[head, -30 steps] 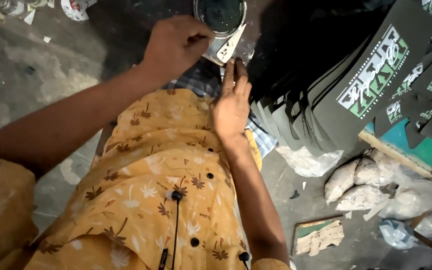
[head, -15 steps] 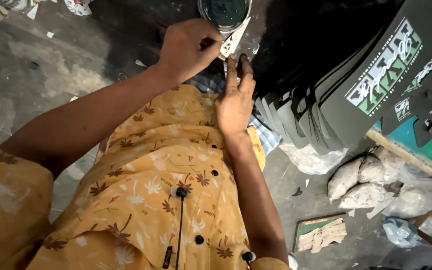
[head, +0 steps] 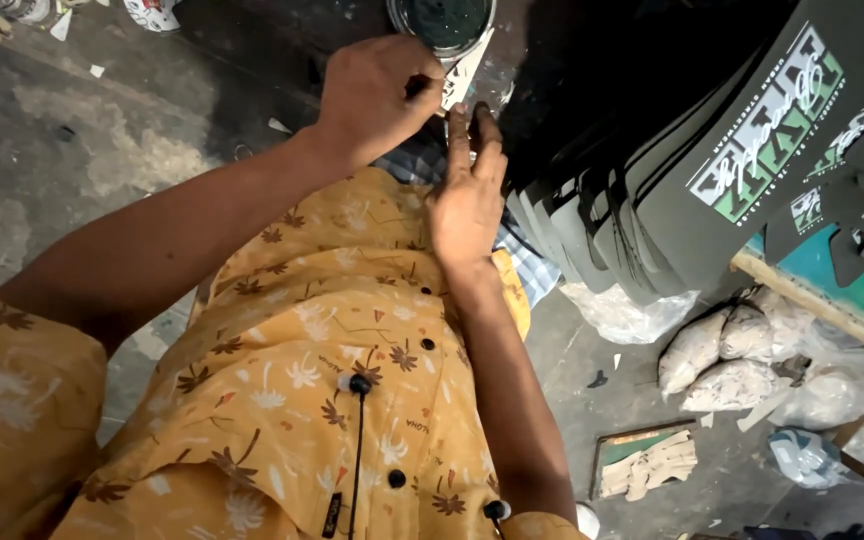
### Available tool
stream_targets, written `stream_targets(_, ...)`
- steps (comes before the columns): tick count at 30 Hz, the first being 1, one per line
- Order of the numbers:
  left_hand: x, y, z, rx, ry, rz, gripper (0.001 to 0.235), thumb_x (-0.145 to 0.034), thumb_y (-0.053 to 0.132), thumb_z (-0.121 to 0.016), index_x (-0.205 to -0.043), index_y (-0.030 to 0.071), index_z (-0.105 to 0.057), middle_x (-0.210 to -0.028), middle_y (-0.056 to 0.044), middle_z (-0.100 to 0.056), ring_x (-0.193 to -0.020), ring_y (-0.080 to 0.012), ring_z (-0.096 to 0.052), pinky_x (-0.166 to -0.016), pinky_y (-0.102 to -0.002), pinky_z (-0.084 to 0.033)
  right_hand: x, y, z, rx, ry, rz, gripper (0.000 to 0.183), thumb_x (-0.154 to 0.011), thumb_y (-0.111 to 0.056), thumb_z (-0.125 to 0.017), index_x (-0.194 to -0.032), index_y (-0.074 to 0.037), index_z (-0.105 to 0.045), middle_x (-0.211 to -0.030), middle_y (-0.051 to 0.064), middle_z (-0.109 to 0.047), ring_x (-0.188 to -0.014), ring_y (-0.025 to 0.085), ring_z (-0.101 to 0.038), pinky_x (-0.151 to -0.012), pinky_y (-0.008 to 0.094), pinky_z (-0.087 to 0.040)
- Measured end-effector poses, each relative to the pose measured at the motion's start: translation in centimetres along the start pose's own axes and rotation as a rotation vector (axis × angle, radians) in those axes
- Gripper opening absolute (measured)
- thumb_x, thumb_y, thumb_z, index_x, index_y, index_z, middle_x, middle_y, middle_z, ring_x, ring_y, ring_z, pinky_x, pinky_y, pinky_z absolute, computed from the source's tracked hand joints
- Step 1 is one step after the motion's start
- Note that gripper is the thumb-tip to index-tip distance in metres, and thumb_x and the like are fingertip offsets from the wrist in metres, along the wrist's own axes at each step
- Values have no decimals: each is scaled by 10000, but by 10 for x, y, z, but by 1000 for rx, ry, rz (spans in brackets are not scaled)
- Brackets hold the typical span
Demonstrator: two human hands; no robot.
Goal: Cleaning excess ink or debris from printed labels using a needle tool.
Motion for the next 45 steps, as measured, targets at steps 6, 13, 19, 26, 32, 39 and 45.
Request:
stream_targets(6,2,1,0,-6,8,-104,86,-913,68,-774,-940,98,-699,-915,-69,-707,-838,-281,-711,-719,-386,-566,0,-1,1,29,2,-1,927,-708,61,-730,-1562,-148,-437,-1573,122,-391,-1379,369,-470,-1087,415,-494)
stream_targets(13,4,-6,-4,-56,-29,-89,93,-898,95,-794,-921,112,-705,-880,-60,-709,-817,-268,-710,-703,-382,-565,0,0,-1,40,2,-10,905,-719,81,-677,-1561,-149,-438,-1562,125,-402,-1372,370,-475,-1065,414,-504)
stream_targets(19,-1,-8,0,-20,-74,-14,66,-903,85,-807,-886,80,-744,-838,-95,-728,-713,-242,-712,-641,-353,-560,0,-4,5,23,22,0,893,-726,74,-670,-1558,-150,-437,-1562,130,-412,-1375,379,-478,-1069,412,-503)
stream_targets(26,-20,4,23,469,-179,444,113,-967,129,-813,-1016,42,-759,-899,-35,-748,-812,-101,-702,-703,-284,-574,41,-19,59,-203,109,111,626,-846,80,-630,-1440,-69,-502,-1503,201,-522,-1329,401,-565,-1096,414,-514)
stream_targets(32,-45,71,41,532,-271,369,119,-1054,134,-783,-1057,34,-719,-893,-45,-707,-772,-91,-634,-659,-285,-516,95,-17,170,-360,410,202,460,-928,140,-550,-1319,-89,-635,-1340,85,-650,-1209,273,-684,-1051,397,-589)
stream_targets(39,-99,161,6,615,-238,187,105,-1016,80,-771,-1008,42,-673,-909,-27,-736,-807,-52,-711,-695,-232,-597,50,35,238,-255,554,-403,485,-1019,-72,-628,-1490,-13,-530,-1504,171,-525,-1380,279,-532,-1118,386,-464)
stream_targets(45,-105,182,-39,885,-291,211,110,-1008,52,-757,-1027,3,-660,-962,-30,-718,-898,-62,-673,-798,-230,-573,30,32,230,-273,464,-461,458,-1036,-161,-636,-1461,-22,-539,-1520,175,-543,-1435,305,-533,-1179,393,-412)
Point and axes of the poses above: each hand's wrist, its own x-axis away from the middle knuckle, its own z-axis out of the back of the hand, y = z × x, the point moved 6 cm from there along -x, towards the middle knuckle
